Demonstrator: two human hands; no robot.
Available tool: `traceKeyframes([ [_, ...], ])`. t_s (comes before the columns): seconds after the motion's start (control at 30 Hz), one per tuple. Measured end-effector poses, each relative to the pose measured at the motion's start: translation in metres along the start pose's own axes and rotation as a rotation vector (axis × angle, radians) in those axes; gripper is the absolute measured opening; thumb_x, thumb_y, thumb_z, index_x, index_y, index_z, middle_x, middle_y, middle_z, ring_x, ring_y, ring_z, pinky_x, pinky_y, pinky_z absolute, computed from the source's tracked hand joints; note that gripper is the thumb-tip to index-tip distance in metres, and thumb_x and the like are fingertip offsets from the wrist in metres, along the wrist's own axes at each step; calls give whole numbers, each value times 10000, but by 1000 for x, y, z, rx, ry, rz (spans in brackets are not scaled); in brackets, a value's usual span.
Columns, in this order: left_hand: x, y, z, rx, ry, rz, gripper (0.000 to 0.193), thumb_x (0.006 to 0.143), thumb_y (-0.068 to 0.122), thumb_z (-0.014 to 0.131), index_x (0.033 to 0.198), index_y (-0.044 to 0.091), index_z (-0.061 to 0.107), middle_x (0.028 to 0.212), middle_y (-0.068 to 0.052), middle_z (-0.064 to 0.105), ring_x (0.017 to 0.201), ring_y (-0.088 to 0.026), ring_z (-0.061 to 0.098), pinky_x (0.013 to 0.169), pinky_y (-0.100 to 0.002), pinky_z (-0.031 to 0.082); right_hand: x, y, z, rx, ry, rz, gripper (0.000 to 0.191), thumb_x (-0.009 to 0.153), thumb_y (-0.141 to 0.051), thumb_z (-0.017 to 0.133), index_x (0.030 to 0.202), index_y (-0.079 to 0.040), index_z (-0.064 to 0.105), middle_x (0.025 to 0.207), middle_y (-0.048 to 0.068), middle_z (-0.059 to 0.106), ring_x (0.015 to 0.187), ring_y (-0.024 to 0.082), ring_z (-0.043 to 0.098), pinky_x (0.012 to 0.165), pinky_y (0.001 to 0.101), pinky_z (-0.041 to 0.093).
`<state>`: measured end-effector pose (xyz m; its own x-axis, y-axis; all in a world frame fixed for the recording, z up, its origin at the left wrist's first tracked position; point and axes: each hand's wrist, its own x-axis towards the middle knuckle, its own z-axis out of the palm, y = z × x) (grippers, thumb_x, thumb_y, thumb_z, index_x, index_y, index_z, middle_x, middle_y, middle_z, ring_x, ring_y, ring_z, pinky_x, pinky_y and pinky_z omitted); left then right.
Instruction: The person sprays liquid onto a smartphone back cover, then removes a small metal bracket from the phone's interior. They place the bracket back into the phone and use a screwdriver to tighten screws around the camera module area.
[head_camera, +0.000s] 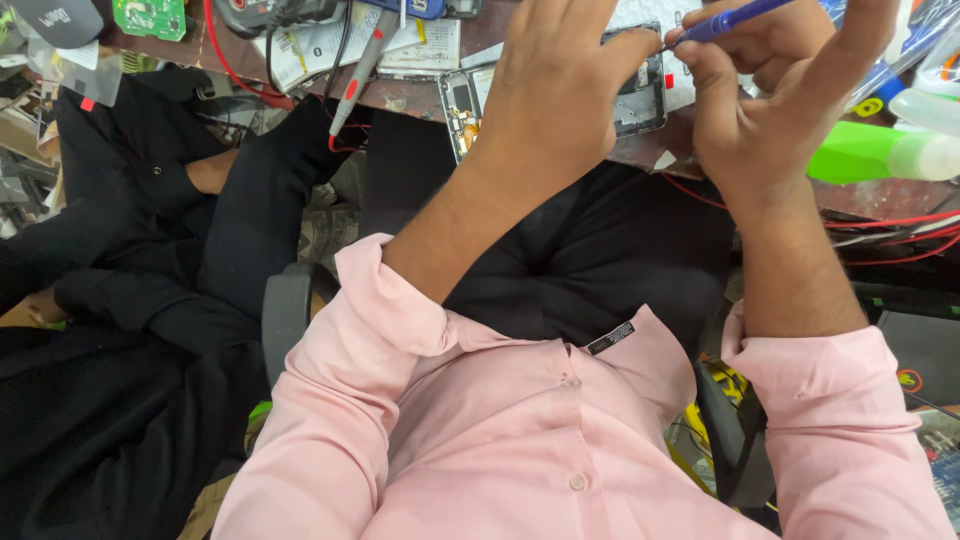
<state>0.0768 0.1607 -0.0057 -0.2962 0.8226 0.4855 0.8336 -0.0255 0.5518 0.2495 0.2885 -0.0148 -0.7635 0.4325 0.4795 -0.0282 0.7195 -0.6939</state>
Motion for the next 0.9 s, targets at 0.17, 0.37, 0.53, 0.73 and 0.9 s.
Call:
traceKeyframes([
  [0.17,-2,-2,7,51,-16,8,358,831,-14,673,1157,114,746,1284,-121,555,1253,-352,480,1041,-486,394,2,6,0,-29,-2,-22,972,1182,245,673,1633,-273,-14,1218,213,664,1011,264,726,872,291,609],
  [0.37,-5,-4,4,72,-39,30,361,848,0,693,1191,103,739,1292,-130,539,1258,-357,470,1071,-495,381,-6,15,2,-18,-1,10,968,1187,241,648,1648,-289,-19,1213,184,628,1038,256,735,885,286,608],
  [0.53,-5,-1,2,84,-53,20,349,859,3,702,1195,92,739,1324,-138,538,1271,-360,468,1085,-492,382,-4,15,0,-33,-11,-17,988,1198,252,675,1637,-280,-31,1230,209,657,1004,255,724,874,291,613],
  [0.73,-7,2,4,79,-24,0,391,861,11,717,1235,119,748,1356,-129,527,1277,-352,468,1082,-498,394,0,12,0,-40,-31,-24,968,1167,228,655,1641,-279,-20,1221,210,664,1019,262,732,887,291,629],
  [0.9,-4,2,4,89,-18,-6,397,866,9,717,1240,137,750,1344,-120,533,1267,-345,478,1073,-494,410,3,9,0,-26,-33,-16,906,1162,224,667,1619,-224,26,1213,218,689,1007,264,747,847,286,614],
])
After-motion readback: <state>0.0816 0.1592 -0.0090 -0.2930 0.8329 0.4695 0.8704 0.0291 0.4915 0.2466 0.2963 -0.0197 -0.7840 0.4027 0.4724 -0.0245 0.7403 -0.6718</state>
